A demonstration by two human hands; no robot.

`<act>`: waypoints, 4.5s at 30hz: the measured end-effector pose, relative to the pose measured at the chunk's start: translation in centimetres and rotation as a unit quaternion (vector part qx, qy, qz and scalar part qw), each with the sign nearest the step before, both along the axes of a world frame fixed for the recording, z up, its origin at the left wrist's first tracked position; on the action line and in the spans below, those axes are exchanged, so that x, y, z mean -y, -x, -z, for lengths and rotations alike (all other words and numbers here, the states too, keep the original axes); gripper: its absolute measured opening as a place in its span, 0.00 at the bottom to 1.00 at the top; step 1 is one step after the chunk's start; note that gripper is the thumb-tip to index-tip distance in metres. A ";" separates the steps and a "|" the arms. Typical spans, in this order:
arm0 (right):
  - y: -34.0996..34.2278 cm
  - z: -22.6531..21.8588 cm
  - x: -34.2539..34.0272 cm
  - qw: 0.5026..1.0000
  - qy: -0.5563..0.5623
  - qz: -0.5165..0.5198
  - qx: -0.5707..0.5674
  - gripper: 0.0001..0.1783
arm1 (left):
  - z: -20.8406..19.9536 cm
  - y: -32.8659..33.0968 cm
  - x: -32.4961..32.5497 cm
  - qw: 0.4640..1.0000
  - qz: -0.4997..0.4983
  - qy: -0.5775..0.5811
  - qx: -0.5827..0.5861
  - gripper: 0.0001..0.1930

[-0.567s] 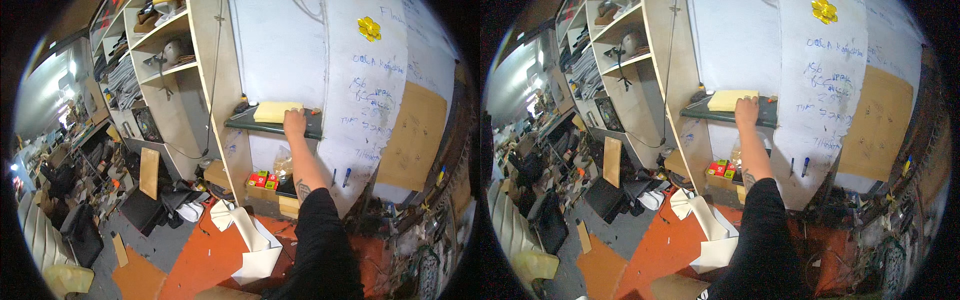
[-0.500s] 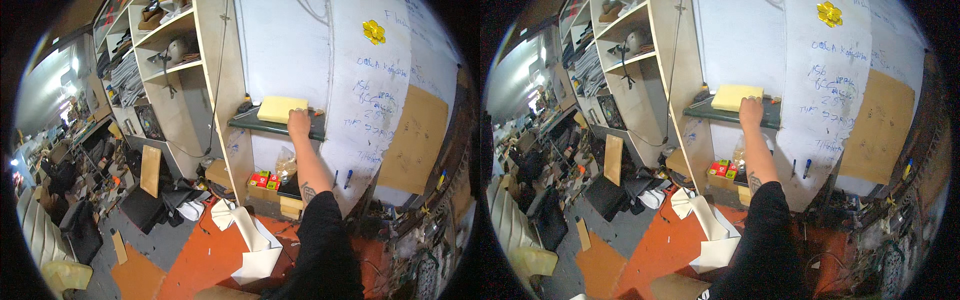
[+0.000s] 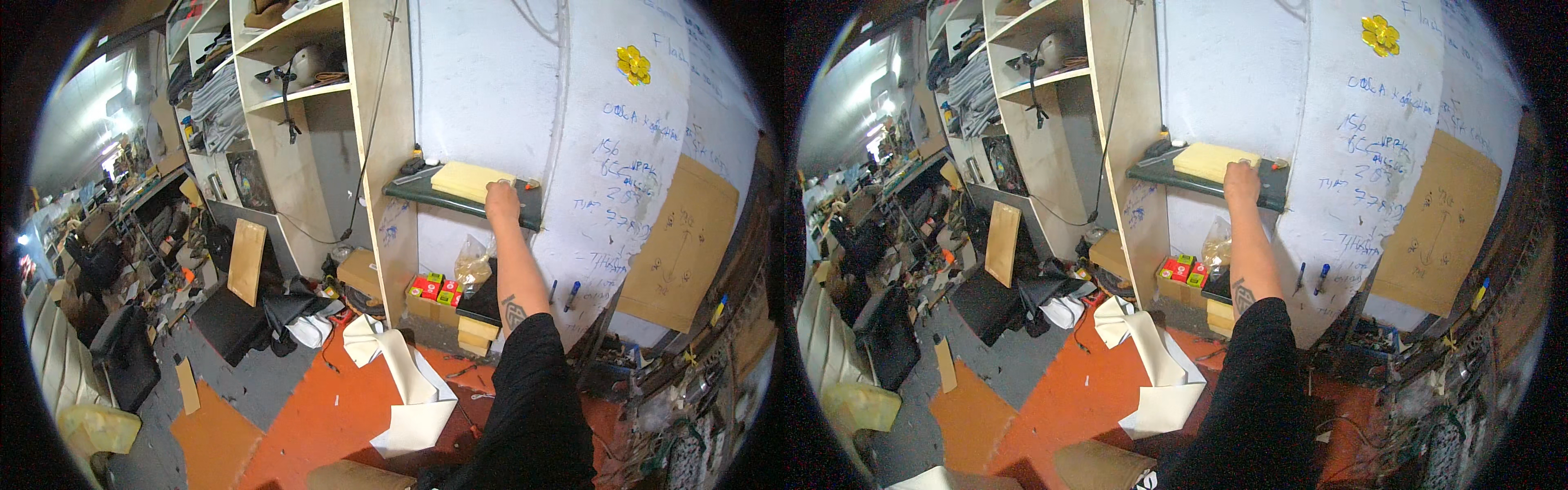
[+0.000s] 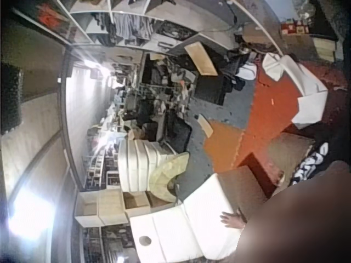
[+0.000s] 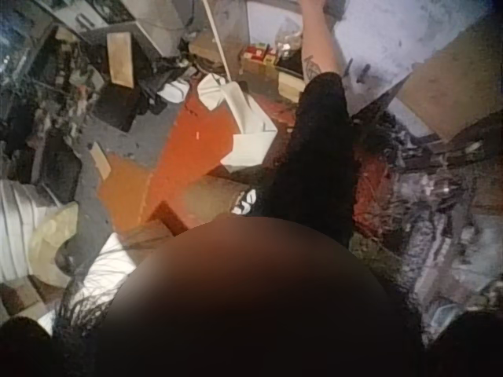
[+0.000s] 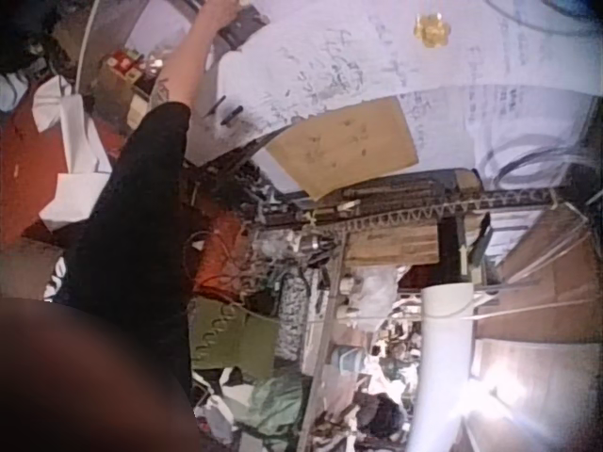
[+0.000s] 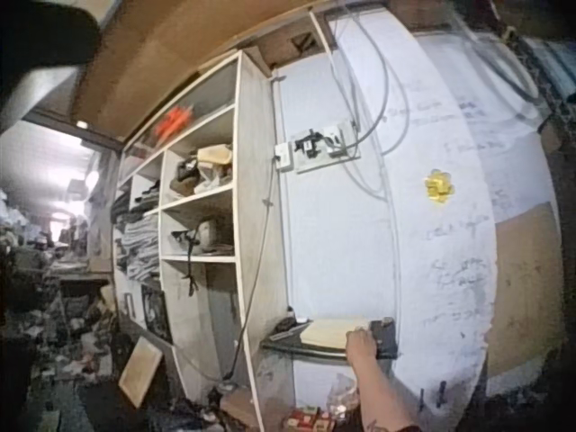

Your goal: The person applies a transparent protective film to the camera module area of a smartphone. They use scissors to trim the film, then smooth it over the camera lenses, and finally place the phone on a nearby surface.

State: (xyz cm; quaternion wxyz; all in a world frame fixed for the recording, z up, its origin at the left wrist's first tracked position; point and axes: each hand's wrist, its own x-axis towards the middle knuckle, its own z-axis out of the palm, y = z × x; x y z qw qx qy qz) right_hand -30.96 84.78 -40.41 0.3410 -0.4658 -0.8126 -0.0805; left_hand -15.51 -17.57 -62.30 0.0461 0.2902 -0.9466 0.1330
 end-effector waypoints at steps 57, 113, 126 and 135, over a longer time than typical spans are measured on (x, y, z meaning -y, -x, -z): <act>-9.6 23.0 60.4 0.620 0.151 -0.614 0.464 0.49 | 1.8 -3.3 3.6 0.986 -0.044 0.052 -0.149 0.35; -11.3 -3.4 15.8 0.947 0.272 0.132 -0.104 0.14 | -45.9 53.2 -63.4 0.630 0.536 -0.525 0.201 0.16; -11.7 -19.5 30.8 0.910 0.226 0.211 -0.276 0.09 | -50.5 71.5 -101.8 0.741 0.627 -0.233 0.064 0.52; -5.8 -26.4 32.0 0.880 0.287 0.169 -0.338 0.07 | -56.5 67.8 -91.2 0.458 0.641 -0.614 -0.046 0.22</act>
